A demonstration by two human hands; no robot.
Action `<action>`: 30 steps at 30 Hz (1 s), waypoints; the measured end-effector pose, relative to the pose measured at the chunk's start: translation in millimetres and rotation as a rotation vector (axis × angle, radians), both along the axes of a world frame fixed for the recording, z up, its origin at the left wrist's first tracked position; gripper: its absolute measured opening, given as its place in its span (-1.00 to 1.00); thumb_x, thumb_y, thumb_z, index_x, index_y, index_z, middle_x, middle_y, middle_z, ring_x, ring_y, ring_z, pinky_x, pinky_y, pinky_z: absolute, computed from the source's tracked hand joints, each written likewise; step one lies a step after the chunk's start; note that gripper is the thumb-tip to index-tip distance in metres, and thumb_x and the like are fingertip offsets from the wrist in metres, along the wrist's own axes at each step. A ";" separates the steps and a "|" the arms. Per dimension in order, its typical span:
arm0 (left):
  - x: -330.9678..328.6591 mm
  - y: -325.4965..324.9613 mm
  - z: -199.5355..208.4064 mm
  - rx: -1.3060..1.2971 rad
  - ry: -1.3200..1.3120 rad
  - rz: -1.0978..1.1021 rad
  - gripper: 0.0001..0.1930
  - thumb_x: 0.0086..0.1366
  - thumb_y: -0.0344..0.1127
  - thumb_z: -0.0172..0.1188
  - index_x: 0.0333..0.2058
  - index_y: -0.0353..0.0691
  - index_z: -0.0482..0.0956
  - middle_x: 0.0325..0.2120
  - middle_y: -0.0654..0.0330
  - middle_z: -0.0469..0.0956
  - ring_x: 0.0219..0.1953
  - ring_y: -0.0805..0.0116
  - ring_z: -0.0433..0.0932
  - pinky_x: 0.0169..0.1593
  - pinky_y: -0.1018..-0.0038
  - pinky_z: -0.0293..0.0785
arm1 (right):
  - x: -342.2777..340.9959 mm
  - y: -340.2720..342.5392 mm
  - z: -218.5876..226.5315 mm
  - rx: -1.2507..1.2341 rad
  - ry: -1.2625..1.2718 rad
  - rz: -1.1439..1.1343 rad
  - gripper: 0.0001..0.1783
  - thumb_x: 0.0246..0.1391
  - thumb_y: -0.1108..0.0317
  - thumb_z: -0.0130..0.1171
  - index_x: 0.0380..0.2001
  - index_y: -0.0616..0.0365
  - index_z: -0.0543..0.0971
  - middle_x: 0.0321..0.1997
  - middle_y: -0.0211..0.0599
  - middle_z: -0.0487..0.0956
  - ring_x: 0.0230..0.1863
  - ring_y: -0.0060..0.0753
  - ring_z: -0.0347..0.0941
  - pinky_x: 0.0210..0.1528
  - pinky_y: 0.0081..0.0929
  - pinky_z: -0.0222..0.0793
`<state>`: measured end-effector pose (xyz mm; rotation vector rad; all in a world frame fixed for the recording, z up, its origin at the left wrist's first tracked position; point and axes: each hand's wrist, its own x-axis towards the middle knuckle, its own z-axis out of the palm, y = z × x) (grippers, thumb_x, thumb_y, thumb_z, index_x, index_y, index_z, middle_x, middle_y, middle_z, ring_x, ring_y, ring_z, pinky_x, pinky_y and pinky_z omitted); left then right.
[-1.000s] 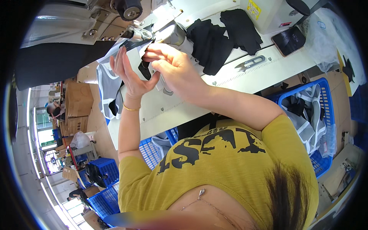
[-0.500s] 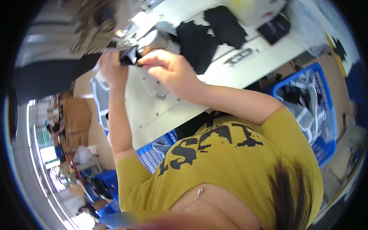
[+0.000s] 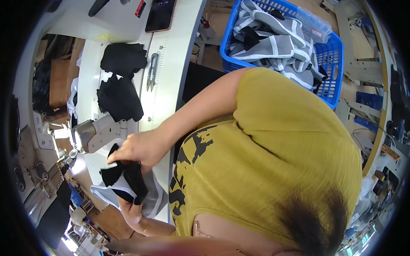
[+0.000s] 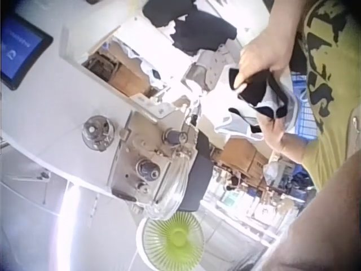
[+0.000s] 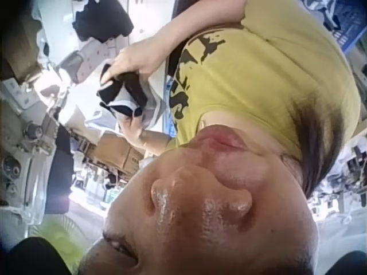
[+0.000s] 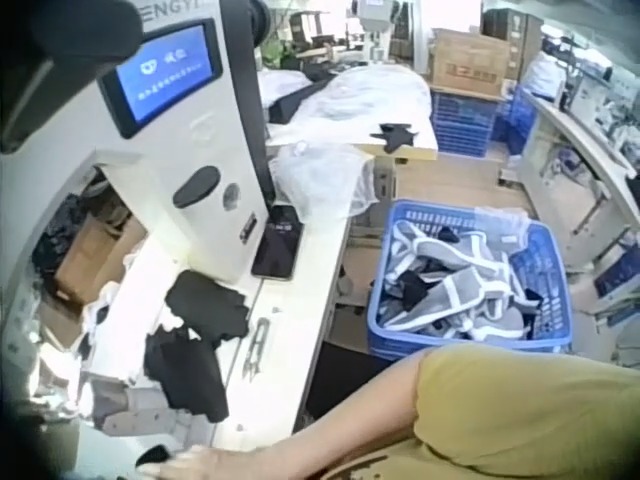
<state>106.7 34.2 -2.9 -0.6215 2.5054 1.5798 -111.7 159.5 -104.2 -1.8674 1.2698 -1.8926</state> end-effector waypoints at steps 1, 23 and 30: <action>-6.4 8.4 -7.2 0.042 0.073 0.139 -0.46 -0.07 -0.55 0.03 0.00 -0.49 0.49 -0.09 -0.06 0.56 -0.02 0.22 0.51 0.12 0.37 0.35 | -10.9 9.1 2.4 0.220 -0.106 0.210 -0.07 -0.18 0.26 0.44 0.29 0.14 0.26 0.09 0.04 0.49 0.10 0.01 0.46 0.09 -0.14 0.36; 143.4 -179.5 -102.2 -1.053 -0.538 0.823 -0.65 0.11 -0.17 0.30 -0.18 -0.27 0.66 -0.15 -0.06 0.62 -0.13 -0.05 0.60 -0.01 0.21 0.50 | -175.7 140.6 35.3 1.120 0.322 0.045 -0.39 -0.02 0.40 0.27 0.17 0.18 0.45 -0.15 -0.16 0.62 -0.15 -0.28 0.54 -0.03 -0.33 0.44; 155.8 -182.5 -43.3 -1.392 0.056 1.149 -0.77 0.22 -0.22 0.29 -0.41 -0.30 0.68 -0.52 0.04 0.64 -0.46 0.11 0.61 -0.27 0.30 0.50 | -90.7 24.4 41.1 0.713 0.520 0.364 -0.50 0.03 0.41 0.27 0.08 0.28 0.49 -0.12 -0.10 0.63 -0.08 -0.17 0.56 0.02 -0.31 0.44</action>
